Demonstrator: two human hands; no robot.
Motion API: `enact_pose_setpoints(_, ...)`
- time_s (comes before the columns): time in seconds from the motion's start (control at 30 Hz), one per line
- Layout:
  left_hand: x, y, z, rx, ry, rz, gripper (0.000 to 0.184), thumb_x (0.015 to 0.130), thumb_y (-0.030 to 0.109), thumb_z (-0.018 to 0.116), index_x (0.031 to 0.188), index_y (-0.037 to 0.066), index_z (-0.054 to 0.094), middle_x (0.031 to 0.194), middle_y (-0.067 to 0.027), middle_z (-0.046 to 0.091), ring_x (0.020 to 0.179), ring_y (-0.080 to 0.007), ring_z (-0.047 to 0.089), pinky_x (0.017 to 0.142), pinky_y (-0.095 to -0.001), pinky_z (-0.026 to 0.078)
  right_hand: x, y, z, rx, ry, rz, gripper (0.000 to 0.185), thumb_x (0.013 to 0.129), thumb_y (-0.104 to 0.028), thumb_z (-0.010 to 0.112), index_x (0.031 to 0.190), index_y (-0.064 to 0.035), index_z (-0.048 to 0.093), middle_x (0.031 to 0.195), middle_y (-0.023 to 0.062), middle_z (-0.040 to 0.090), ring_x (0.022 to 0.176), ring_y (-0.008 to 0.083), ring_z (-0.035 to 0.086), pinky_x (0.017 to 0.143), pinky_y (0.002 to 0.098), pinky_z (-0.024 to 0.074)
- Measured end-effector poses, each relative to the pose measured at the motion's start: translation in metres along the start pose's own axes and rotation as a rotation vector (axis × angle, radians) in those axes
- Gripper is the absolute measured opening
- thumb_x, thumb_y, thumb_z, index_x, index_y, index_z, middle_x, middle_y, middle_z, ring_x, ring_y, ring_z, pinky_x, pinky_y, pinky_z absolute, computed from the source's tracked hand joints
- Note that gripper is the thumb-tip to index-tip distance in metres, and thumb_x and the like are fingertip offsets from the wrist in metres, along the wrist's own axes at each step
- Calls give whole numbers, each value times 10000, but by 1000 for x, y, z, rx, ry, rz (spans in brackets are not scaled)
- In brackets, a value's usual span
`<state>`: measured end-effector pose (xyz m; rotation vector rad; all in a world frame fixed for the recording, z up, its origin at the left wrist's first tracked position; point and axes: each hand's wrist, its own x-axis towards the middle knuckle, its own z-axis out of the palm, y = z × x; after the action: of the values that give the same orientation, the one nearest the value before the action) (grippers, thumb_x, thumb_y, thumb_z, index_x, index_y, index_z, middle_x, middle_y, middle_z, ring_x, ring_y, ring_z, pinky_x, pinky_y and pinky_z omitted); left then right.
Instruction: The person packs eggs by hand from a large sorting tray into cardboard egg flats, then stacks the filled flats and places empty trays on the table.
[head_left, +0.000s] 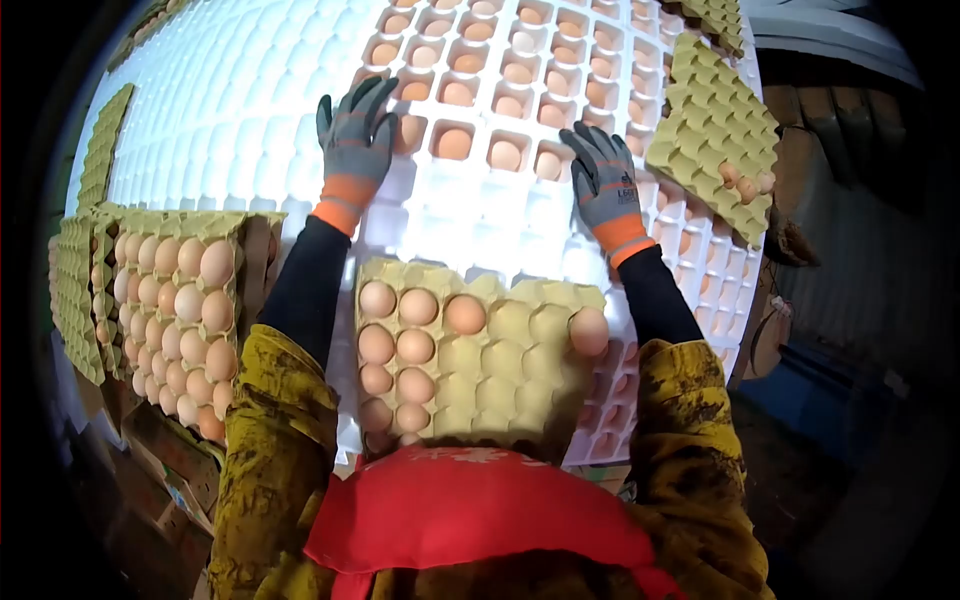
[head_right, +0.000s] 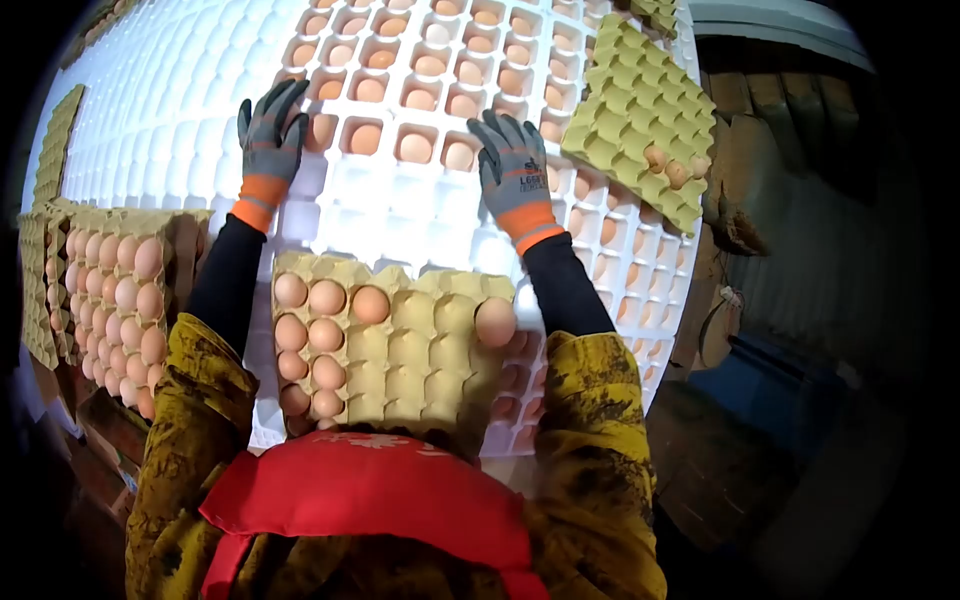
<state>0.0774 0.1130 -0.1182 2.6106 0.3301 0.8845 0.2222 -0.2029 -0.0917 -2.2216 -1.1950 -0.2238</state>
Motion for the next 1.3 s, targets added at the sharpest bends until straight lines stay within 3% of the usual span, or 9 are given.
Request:
enact_pose_setpoints(0.13, -9, 0, -24, -56, -102, -77, 333, 850, 90, 717, 1183, 100, 698, 1207, -130, 655, 1133, -330, 614, 951, -372, 507, -12, -11, -12, 137, 13, 177, 442, 870, -30, 582, 1308, -87, 599, 1341, 168, 583, 1223, 370, 545, 1057, 434, 428)
enact_pose_setpoints(0.5, -12, 38, -15, 469, -322, 212, 286, 973, 298, 544, 1185, 166, 685, 1202, -36, 683, 1145, -279, 579, 1036, -428, 363, -17, -120, -41, 263, -94, 65, 375, 907, -186, 662, 1279, -156, 625, 1273, 118, 625, 1176, 327, 570, 1021, 419, 457)
enact_pose_setpoints(0.6, 13, 47, -31, 272, -547, 39, 302, 980, 304, 556, 1172, 131, 713, 1158, -80, 716, 1125, -293, 600, 1007, -402, 423, -41, -146, -58, 403, -200, 286, 354, 913, -214, 658, 1260, -148, 635, 1243, 129, 635, 1139, 341, 587, 993, 419, 474)
enact_pose_setpoints(0.8, -53, 95, -127, -499, -164, -314, 242, 934, 205, 666, 1127, 72, 726, 1041, -125, 738, 976, -239, 701, 862, -340, 529, -80, -202, -47, 6, -389, -52, 440, 846, -260, 700, 1260, -148, 599, 1197, 99, 607, 1071, 324, 584, 970, 420, 466)
enact_pose_setpoints(0.9, -102, 128, -183, -311, -325, -26, 310, 862, 106, 721, 1170, 81, 701, 1012, -106, 710, 922, -249, 661, 832, -345, 513, -87, -197, -29, 91, -344, 30, 393, 838, -250, 699, 1208, -140, 626, 1158, 94, 623, 1055, 327, 583, 945, 441, 477)
enact_pose_setpoints(1.1, -151, 138, -172, 119, -582, 256, 362, 803, 226, 711, 1160, 196, 654, 1125, -47, 611, 991, -282, 604, 812, -420, 463, -102, -200, -52, 1667, -39, 843, 307, 939, -161, 578, 1198, -4, 625, 1109, 107, 636, 977, 167, 611, 877, 334, 552)
enact_pose_setpoints(1.17, -144, 136, -162, 181, -677, 260, 308, 815, 232, 691, 1118, 195, 652, 1099, -50, 610, 994, -275, 606, 803, -410, 459, -102, -190, -34, 1236, -141, 507, 294, 954, -180, 579, 1180, -1, 637, 1113, 79, 639, 957, 141, 599, 833, 312, 552)
enact_pose_setpoints(1.23, -147, 131, -163, 29, -577, 239, 326, 778, 172, 723, 1096, 177, 648, 1018, -67, 618, 945, -293, 617, 802, -418, 475, -73, -211, -43, 955, -429, 658, 300, 917, -238, 639, 1151, -53, 677, 1078, 60, 652, 946, 164, 620, 801, 324, 542)
enact_pose_setpoints(1.3, -145, 128, -174, -160, -522, 102, 351, 774, 138, 729, 1114, 168, 647, 972, -73, 620, 912, -291, 622, 810, -409, 487, -61, -213, -18, 286, -306, 131, 374, 852, -303, 694, 1168, -104, 676, 1098, 109, 647, 1004, 262, 642, 859, 394, 537)
